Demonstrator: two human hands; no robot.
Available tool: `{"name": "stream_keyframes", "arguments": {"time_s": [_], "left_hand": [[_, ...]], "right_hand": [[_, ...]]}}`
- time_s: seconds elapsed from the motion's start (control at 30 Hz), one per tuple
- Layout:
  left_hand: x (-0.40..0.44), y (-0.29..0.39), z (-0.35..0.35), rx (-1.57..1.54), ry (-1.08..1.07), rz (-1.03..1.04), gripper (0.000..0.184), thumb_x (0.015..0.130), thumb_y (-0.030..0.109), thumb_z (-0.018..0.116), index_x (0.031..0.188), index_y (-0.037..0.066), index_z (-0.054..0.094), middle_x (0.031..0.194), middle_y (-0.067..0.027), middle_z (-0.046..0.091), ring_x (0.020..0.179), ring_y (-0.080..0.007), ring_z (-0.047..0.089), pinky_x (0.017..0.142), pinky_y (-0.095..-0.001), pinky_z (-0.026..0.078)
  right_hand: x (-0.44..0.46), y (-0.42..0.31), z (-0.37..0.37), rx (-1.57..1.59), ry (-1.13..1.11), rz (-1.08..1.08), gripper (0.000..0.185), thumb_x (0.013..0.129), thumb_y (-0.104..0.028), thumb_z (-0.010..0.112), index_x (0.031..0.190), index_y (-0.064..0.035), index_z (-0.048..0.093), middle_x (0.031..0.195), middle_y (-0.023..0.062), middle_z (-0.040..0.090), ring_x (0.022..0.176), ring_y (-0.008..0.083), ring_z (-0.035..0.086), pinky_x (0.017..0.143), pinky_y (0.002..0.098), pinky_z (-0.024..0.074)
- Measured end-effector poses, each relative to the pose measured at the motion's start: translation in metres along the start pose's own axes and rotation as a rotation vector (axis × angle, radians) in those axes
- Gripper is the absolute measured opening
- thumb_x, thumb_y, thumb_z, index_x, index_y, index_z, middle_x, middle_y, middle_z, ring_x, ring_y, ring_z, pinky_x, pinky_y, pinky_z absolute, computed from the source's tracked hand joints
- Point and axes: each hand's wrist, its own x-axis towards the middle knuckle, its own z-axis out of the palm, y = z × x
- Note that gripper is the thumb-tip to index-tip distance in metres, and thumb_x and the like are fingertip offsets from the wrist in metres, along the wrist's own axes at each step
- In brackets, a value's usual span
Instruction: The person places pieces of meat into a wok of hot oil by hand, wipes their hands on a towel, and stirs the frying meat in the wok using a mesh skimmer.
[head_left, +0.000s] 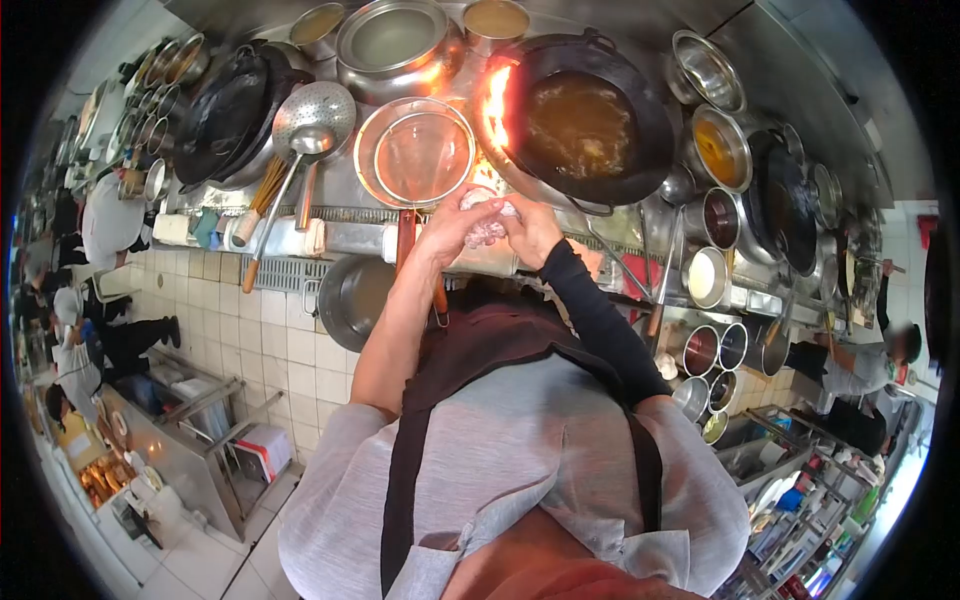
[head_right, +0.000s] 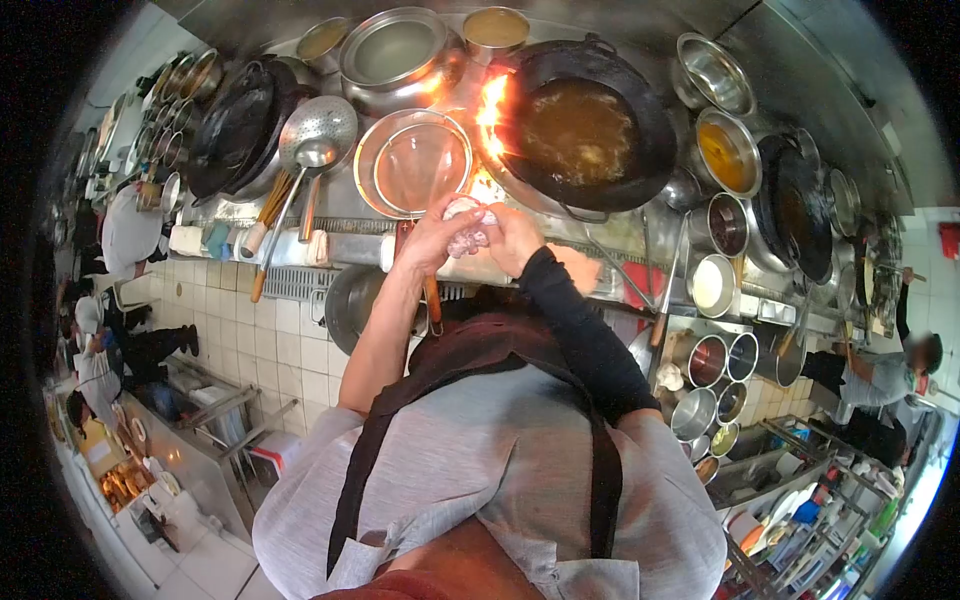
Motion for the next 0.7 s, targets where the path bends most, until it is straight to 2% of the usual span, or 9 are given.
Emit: {"name": "stream_keyframes", "arguments": {"time_s": [0.03, 0.13, 0.17, 0.3, 0.4, 0.43, 0.53, 0.63, 0.7], "left_hand": [[0.000, 0.001, -0.001, -0.022, -0.007, -0.006, 0.035, 0.089, 0.012, 0.077, 0.118, 0.004, 0.057, 0.096, -0.0083, 0.069, 0.074, -0.0165, 0.069, 0.054, -0.0307, 0.057], [-0.003, 0.007, -0.004, -0.060, -0.031, -0.002, 0.035, 0.089, 0.009, 0.076, 0.118, 0.005, 0.057, 0.098, -0.0091, 0.069, 0.075, -0.0170, 0.070, 0.055, -0.0296, 0.057], [-0.003, 0.006, -0.005, -0.069, -0.026, -0.007, 0.034, 0.089, 0.008, 0.075, 0.118, 0.005, 0.057, 0.099, -0.0093, 0.070, 0.076, -0.0169, 0.070, 0.055, -0.0290, 0.056], [-0.005, 0.011, -0.007, -0.133, 0.003, 0.012, 0.033, 0.089, 0.005, 0.071, 0.118, 0.006, 0.057, 0.101, -0.0104, 0.070, 0.080, -0.0166, 0.070, 0.054, -0.0265, 0.054], [0.000, 0.010, -0.020, -0.194, -0.007, 0.050, 0.032, 0.089, 0.005, 0.070, 0.119, 0.006, 0.057, 0.104, -0.0115, 0.070, 0.082, -0.0167, 0.070, 0.053, -0.0255, 0.053], [0.003, 0.007, -0.025, -0.214, -0.017, 0.063, 0.032, 0.089, 0.005, 0.069, 0.119, 0.006, 0.057, 0.105, -0.0118, 0.070, 0.083, -0.0167, 0.070, 0.053, -0.0254, 0.053], [0.005, 0.008, -0.026, -0.204, 0.009, 0.077, 0.031, 0.090, 0.005, 0.069, 0.119, 0.006, 0.057, 0.106, -0.0125, 0.070, 0.082, -0.0169, 0.070, 0.052, -0.0255, 0.053], [0.004, 0.006, -0.025, -0.188, 0.019, 0.065, 0.031, 0.091, 0.006, 0.069, 0.119, 0.006, 0.057, 0.105, -0.0121, 0.070, 0.082, -0.0171, 0.070, 0.053, -0.0256, 0.053], [0.004, 0.002, -0.026, -0.198, 0.015, 0.055, 0.030, 0.091, 0.006, 0.069, 0.119, 0.005, 0.057, 0.105, -0.0120, 0.071, 0.082, -0.0172, 0.070, 0.053, -0.0260, 0.054]], "right_hand": [[-0.001, 0.000, -0.004, 0.047, -0.022, 0.015, 0.023, 0.095, -0.008, 0.059, 0.116, 0.0011, 0.062, 0.083, 0.0129, 0.068, 0.075, 0.0193, 0.069, 0.065, 0.0328, 0.0539], [-0.007, -0.001, -0.020, 0.600, -0.198, 0.253, 0.022, 0.102, -0.007, 0.052, 0.121, 0.0004, 0.061, 0.086, 0.0080, 0.067, 0.072, 0.0127, 0.067, 0.059, 0.0273, 0.0530], [-0.008, 0.000, -0.022, 0.648, -0.186, 0.250, 0.021, 0.103, -0.007, 0.051, 0.121, -0.0008, 0.060, 0.091, 0.0067, 0.066, 0.072, 0.0136, 0.066, 0.058, 0.0262, 0.0534], [-0.005, 0.021, -0.029, 0.739, 0.068, 0.226, 0.016, 0.100, -0.003, 0.056, 0.115, -0.0010, 0.060, 0.086, 0.0070, 0.063, 0.067, 0.0126, 0.062, 0.058, 0.0257, 0.0517], [-0.010, 0.028, -0.050, 0.942, 0.094, 0.298, 0.017, 0.099, -0.002, 0.057, 0.115, -0.0012, 0.060, 0.088, 0.0060, 0.062, 0.074, 0.0130, 0.062, 0.062, 0.0251, 0.0500], [-0.011, 0.042, -0.050, 1.097, 0.047, 0.253, 0.020, 0.098, 0.000, 0.057, 0.118, 0.0036, 0.060, 0.099, 0.0079, 0.062, 0.078, 0.0121, 0.057, 0.063, 0.0244, 0.0443], [-0.017, 0.021, -0.060, 1.230, 0.003, 0.326, 0.021, 0.100, -0.005, 0.056, 0.120, 0.0020, 0.059, 0.095, 0.0062, 0.059, 0.083, 0.0119, 0.054, 0.064, 0.0247, 0.0439], [-0.019, -0.013, -0.070, 1.484, -0.016, 0.379, 0.019, 0.102, -0.009, 0.054, 0.115, 0.0033, 0.059, 0.096, 0.0065, 0.058, 0.082, 0.0122, 0.053, 0.063, 0.0258, 0.0437], [-0.018, 0.002, -0.070, 1.390, -0.033, 0.294, 0.017, 0.103, -0.011, 0.052, 0.112, 0.0017, 0.059, 0.096, 0.0059, 0.058, 0.082, 0.0127, 0.053, 0.062, 0.0260, 0.0433]]}}
